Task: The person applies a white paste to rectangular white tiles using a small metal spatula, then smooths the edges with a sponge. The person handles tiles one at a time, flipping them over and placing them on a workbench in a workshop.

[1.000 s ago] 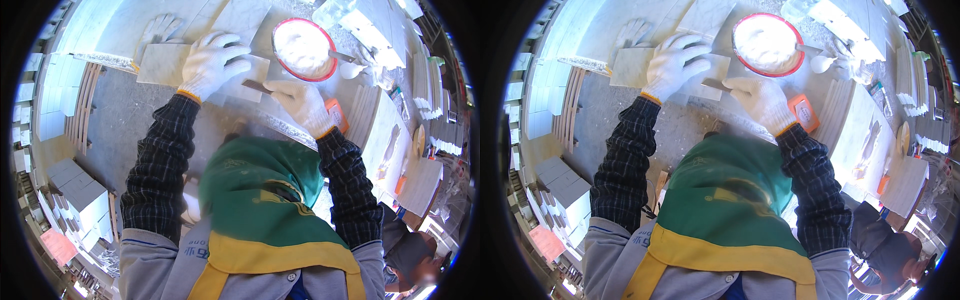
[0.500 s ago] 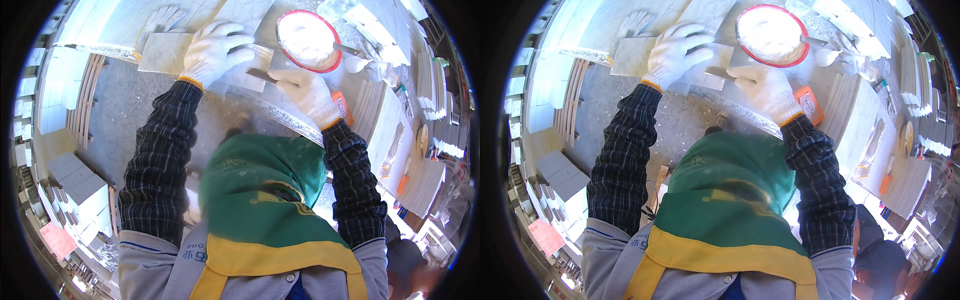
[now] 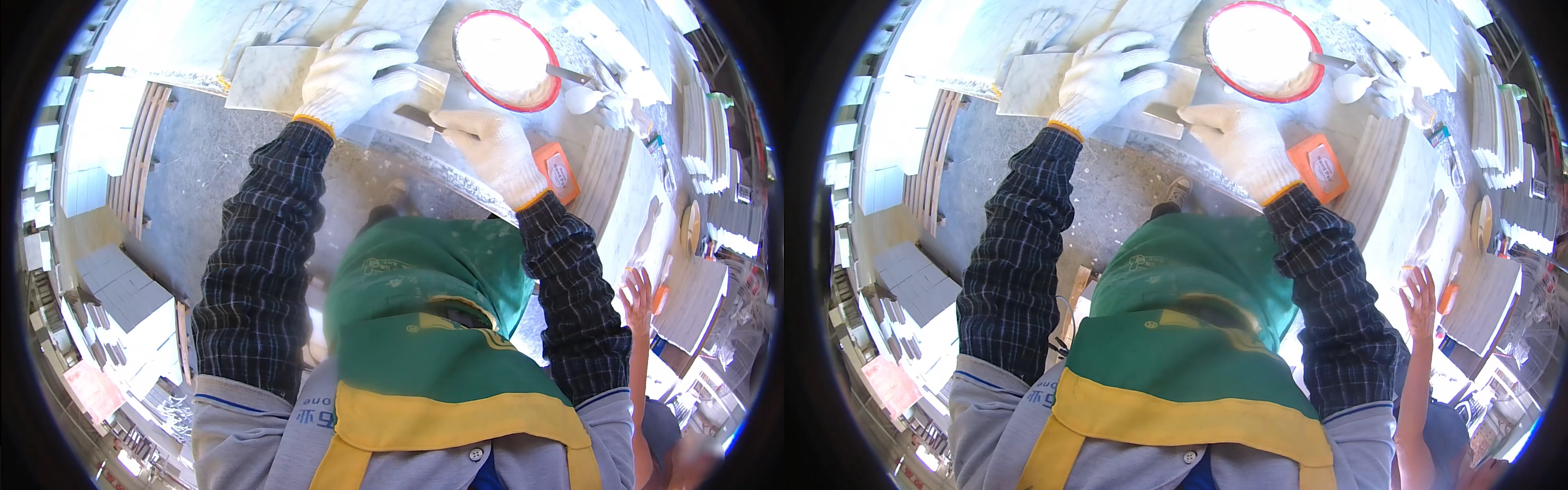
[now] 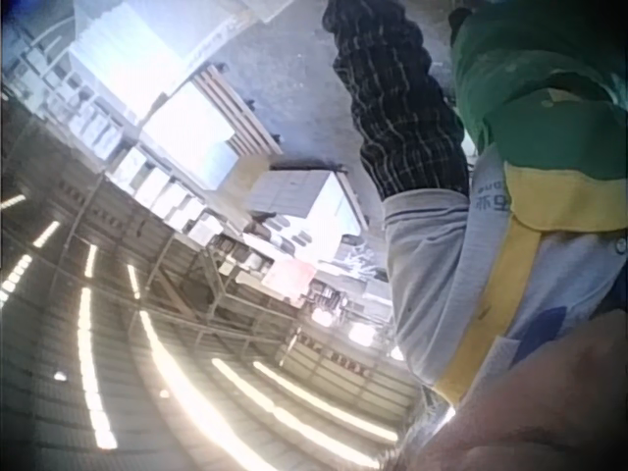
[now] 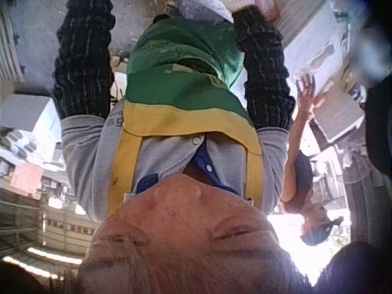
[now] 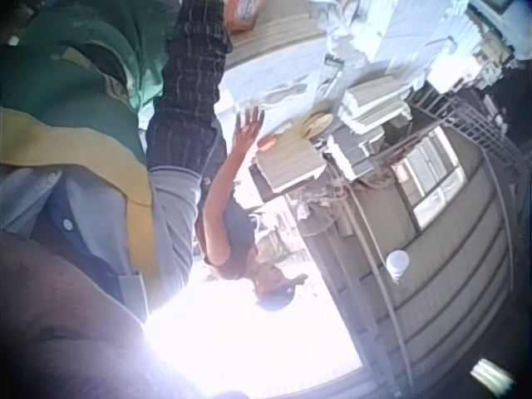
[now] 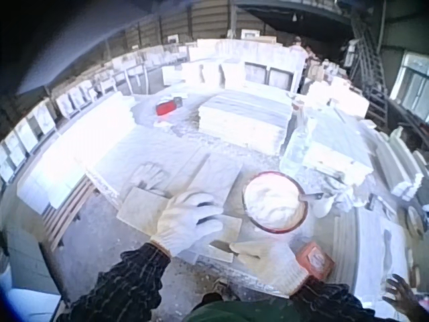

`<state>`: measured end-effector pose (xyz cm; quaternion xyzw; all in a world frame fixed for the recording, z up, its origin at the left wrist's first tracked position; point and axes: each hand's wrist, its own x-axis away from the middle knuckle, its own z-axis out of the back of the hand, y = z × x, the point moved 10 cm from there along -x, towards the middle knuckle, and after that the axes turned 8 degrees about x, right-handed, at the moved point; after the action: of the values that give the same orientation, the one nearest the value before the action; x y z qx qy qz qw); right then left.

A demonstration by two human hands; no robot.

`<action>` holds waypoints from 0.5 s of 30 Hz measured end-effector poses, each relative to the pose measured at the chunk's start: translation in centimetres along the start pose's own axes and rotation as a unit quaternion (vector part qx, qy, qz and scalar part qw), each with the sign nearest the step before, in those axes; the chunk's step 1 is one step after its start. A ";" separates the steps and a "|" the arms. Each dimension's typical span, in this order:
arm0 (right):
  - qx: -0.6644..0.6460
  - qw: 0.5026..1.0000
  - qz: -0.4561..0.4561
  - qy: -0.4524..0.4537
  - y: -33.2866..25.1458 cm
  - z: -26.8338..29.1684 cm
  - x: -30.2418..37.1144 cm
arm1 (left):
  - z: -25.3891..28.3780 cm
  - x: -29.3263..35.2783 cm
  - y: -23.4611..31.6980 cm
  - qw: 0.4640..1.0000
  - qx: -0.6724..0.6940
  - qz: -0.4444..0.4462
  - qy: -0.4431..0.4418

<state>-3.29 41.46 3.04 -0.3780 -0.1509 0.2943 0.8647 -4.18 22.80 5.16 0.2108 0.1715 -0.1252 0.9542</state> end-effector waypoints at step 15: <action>0.036 0.999 0.010 -0.009 -0.3 0.2 -0.1 | -0.1 -0.1 0.1 1.000 -0.024 -0.014 -0.003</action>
<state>-3.30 41.37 3.42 -0.3455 -0.1446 0.3112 0.8734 -4.26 22.95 5.13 0.1850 0.1750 -0.1349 0.9576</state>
